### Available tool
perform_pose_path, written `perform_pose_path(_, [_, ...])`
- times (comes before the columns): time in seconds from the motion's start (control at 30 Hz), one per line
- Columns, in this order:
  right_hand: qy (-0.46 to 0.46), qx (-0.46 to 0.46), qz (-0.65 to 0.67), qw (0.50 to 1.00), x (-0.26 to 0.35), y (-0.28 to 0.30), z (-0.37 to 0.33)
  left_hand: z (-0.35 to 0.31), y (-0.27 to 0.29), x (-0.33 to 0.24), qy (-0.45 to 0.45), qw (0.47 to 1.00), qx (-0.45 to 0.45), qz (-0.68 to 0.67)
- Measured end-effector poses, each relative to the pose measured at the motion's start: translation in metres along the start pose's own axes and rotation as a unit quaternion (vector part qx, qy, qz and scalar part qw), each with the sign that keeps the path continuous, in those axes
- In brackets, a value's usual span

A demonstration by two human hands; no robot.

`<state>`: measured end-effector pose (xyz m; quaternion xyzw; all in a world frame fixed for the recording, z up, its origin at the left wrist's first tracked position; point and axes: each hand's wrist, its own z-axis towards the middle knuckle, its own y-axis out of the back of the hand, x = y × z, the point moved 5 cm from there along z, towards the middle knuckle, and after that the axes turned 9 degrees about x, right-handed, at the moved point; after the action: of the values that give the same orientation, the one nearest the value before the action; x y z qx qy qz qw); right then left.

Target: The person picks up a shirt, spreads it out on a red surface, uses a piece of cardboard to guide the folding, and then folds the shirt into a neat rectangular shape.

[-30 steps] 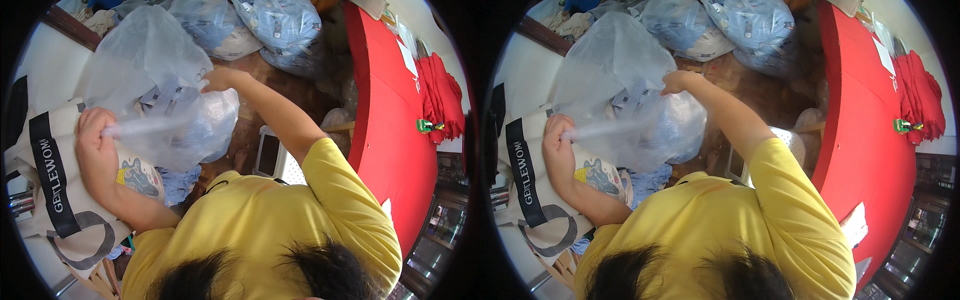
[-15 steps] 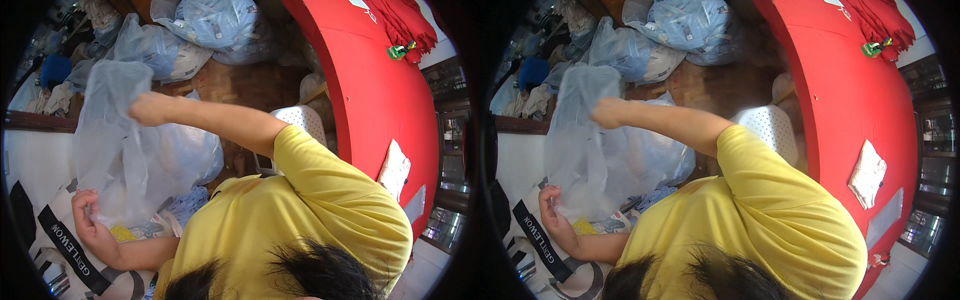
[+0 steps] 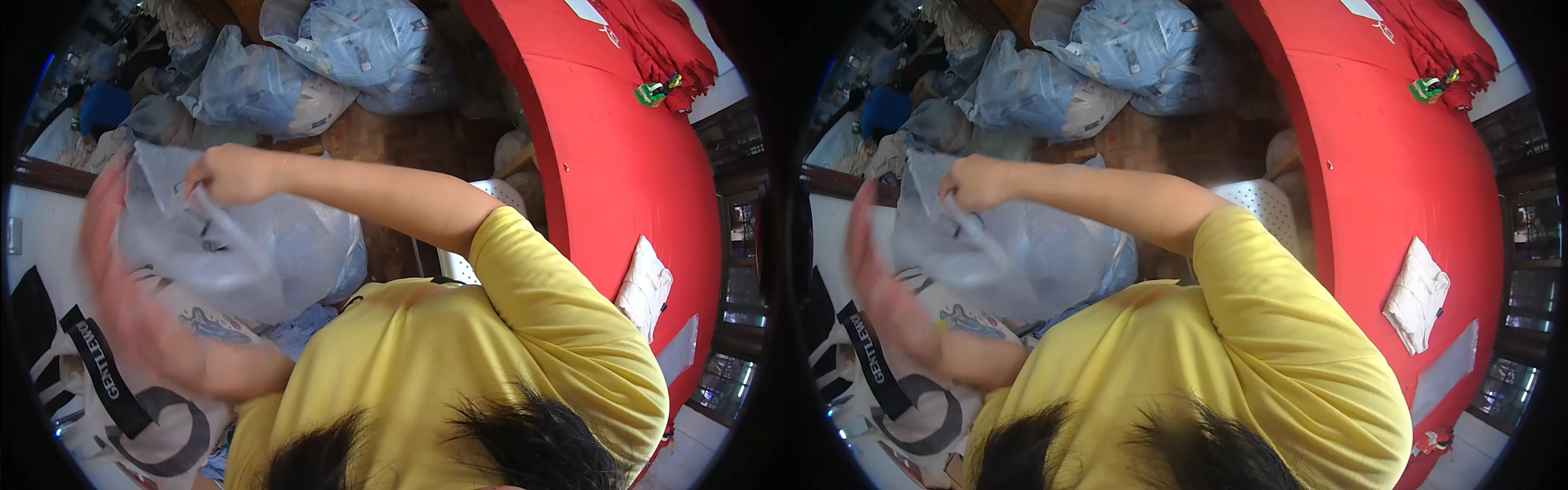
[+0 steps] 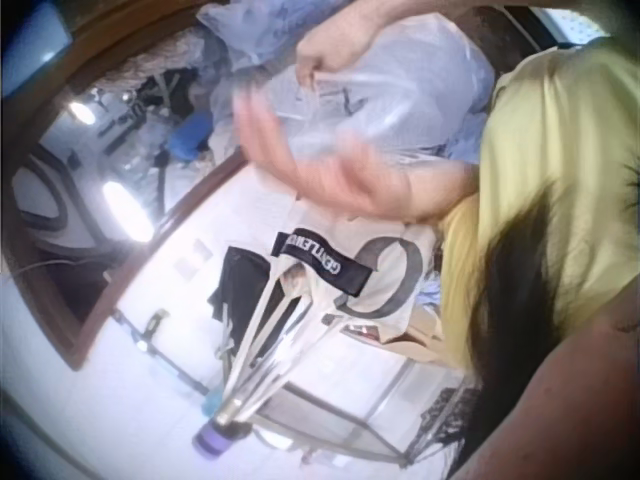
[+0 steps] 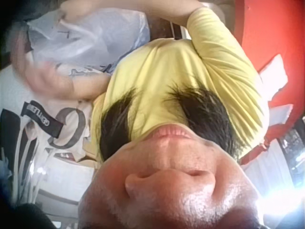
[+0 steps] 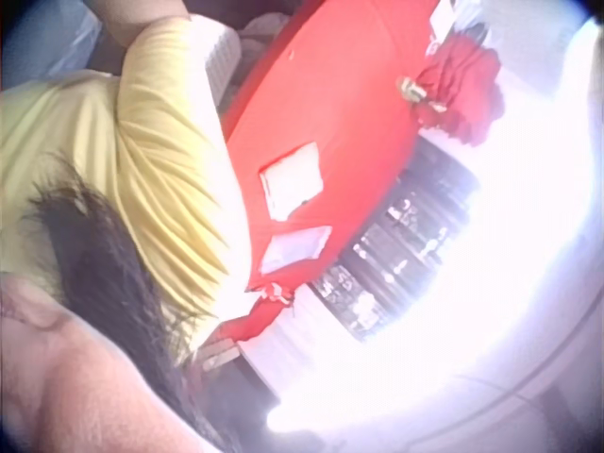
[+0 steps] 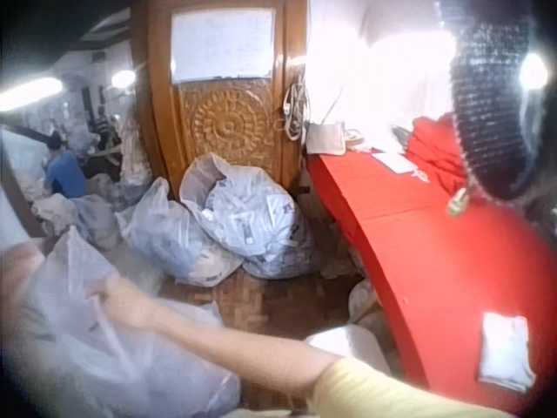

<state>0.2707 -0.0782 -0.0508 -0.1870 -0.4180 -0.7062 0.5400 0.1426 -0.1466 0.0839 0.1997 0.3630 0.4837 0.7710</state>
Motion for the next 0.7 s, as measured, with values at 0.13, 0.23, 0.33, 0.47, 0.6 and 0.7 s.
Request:
perform_pose_path(0.13, [-0.244,-0.051,0.142,0.958,-0.038,0.041,-0.045,-0.024,-0.078,0.129,0.206,0.941,0.211,0.166])
perform_pose_path(0.23, [-0.148,-0.112,0.15,0.971,-0.037,0.068,-0.049,-0.033,-0.074,0.133,0.208,0.956,0.126,0.161])
perform_pose_path(0.33, [-0.157,-0.105,0.056,0.98,-0.024,0.069,-0.045,-0.037,-0.07,0.141,0.329,0.933,0.122,0.084])
perform_pose_path(0.47, [-0.042,-0.053,0.11,0.992,-0.005,0.054,-0.063,-0.05,-0.044,0.182,0.374,0.89,0.169,0.201])
perform_pose_path(0.6, [-0.192,-0.099,-0.128,0.968,0.029,0.08,-0.143,-0.081,0.039,0.205,0.465,0.82,0.015,0.334])
perform_pose_path(0.7, [-0.212,-0.127,-0.181,0.952,0.081,0.115,-0.252,-0.082,0.039,0.166,0.43,0.815,-0.109,0.374])
